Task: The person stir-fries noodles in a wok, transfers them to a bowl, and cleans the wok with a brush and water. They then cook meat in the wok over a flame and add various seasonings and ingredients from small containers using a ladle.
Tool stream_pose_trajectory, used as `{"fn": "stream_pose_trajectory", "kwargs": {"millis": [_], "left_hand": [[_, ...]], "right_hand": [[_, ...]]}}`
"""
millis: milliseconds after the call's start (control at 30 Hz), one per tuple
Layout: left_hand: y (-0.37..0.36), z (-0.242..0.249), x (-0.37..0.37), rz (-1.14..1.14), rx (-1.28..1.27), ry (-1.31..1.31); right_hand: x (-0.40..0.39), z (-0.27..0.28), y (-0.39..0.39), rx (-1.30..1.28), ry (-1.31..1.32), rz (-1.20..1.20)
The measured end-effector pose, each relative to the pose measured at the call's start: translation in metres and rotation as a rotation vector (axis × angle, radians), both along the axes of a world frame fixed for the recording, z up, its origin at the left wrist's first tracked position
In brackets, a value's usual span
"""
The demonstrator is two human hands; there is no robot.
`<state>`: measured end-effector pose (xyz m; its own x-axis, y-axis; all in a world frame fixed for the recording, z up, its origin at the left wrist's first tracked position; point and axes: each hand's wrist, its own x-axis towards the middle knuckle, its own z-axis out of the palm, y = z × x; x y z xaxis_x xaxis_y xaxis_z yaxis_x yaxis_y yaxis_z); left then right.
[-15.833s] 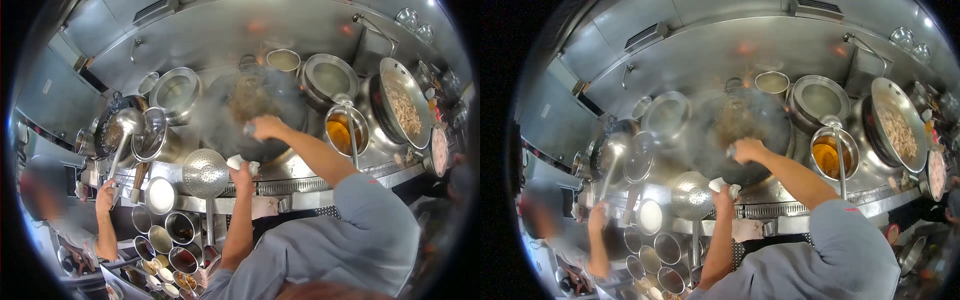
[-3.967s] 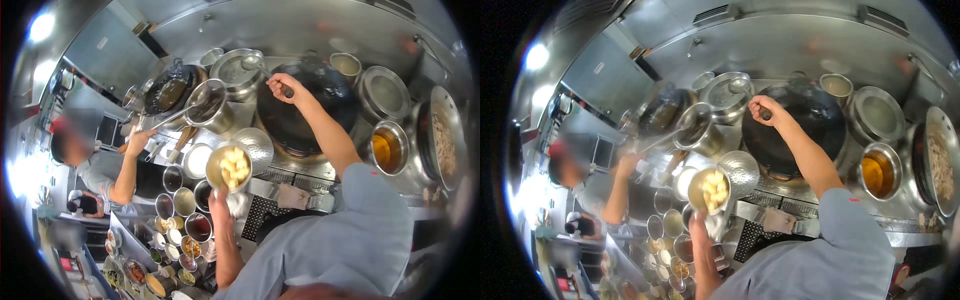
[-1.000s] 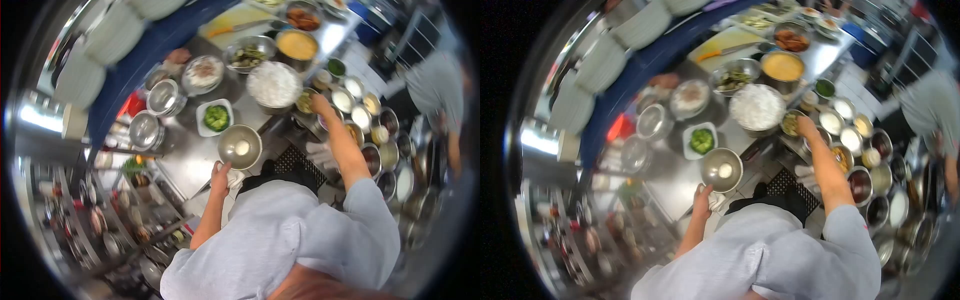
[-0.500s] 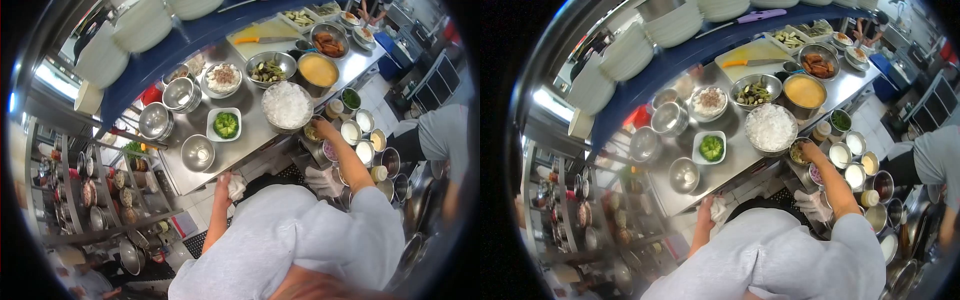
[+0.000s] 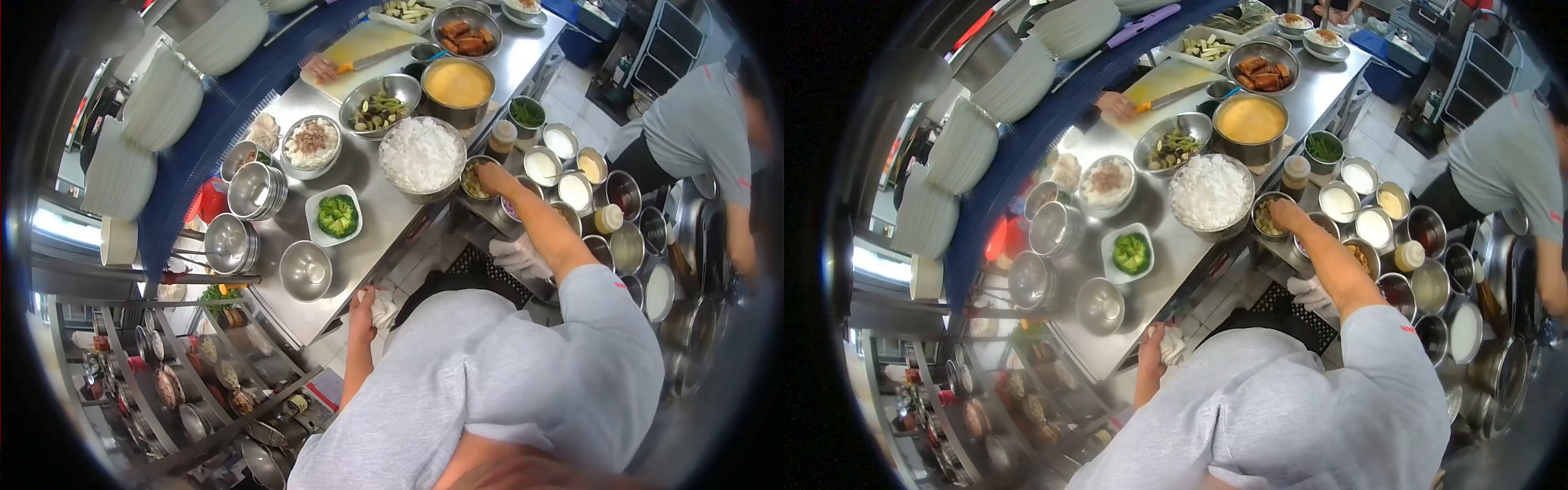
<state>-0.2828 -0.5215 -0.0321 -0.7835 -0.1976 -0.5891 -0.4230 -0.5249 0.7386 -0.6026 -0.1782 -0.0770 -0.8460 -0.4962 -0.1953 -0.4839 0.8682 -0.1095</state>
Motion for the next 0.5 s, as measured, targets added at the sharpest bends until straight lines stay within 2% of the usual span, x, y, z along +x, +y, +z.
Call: {"fn": "stream_pose_trajectory", "kwargs": {"millis": [67, 167, 233, 300, 367, 433, 467, 500], "left_hand": [[-0.005, 0.007, -0.003, 0.019, -0.014, -0.034], [-0.015, -0.012, 0.004, 0.044, -0.019, -0.013], [-0.012, -0.011, 0.007, 0.028, -0.021, -0.022], [-0.004, 0.001, 0.007, 0.030, -0.017, -0.048], [0.002, 0.008, 0.002, -0.017, -0.081, -0.126], [0.005, 0.007, 0.001, -0.082, -0.112, -0.070], [0.007, 0.003, -0.001, -0.121, -0.113, -0.092], [0.005, -0.003, -0.003, -0.156, -0.085, -0.051]], "right_hand": [[0.003, -0.002, 0.000, -0.010, -0.005, -0.004], [0.000, 0.001, 0.002, -0.067, -0.056, -0.026], [0.003, 0.007, 0.002, -0.077, -0.097, -0.121], [0.005, 0.018, 0.007, -0.285, -0.115, -0.217], [0.001, 0.019, 0.012, -0.368, -0.110, -0.287], [0.005, 0.021, 0.018, -0.526, -0.117, -0.355], [0.011, 0.042, 0.017, -0.478, -0.214, -0.452], [0.014, 0.039, 0.022, -0.538, -0.225, -0.433]]}}
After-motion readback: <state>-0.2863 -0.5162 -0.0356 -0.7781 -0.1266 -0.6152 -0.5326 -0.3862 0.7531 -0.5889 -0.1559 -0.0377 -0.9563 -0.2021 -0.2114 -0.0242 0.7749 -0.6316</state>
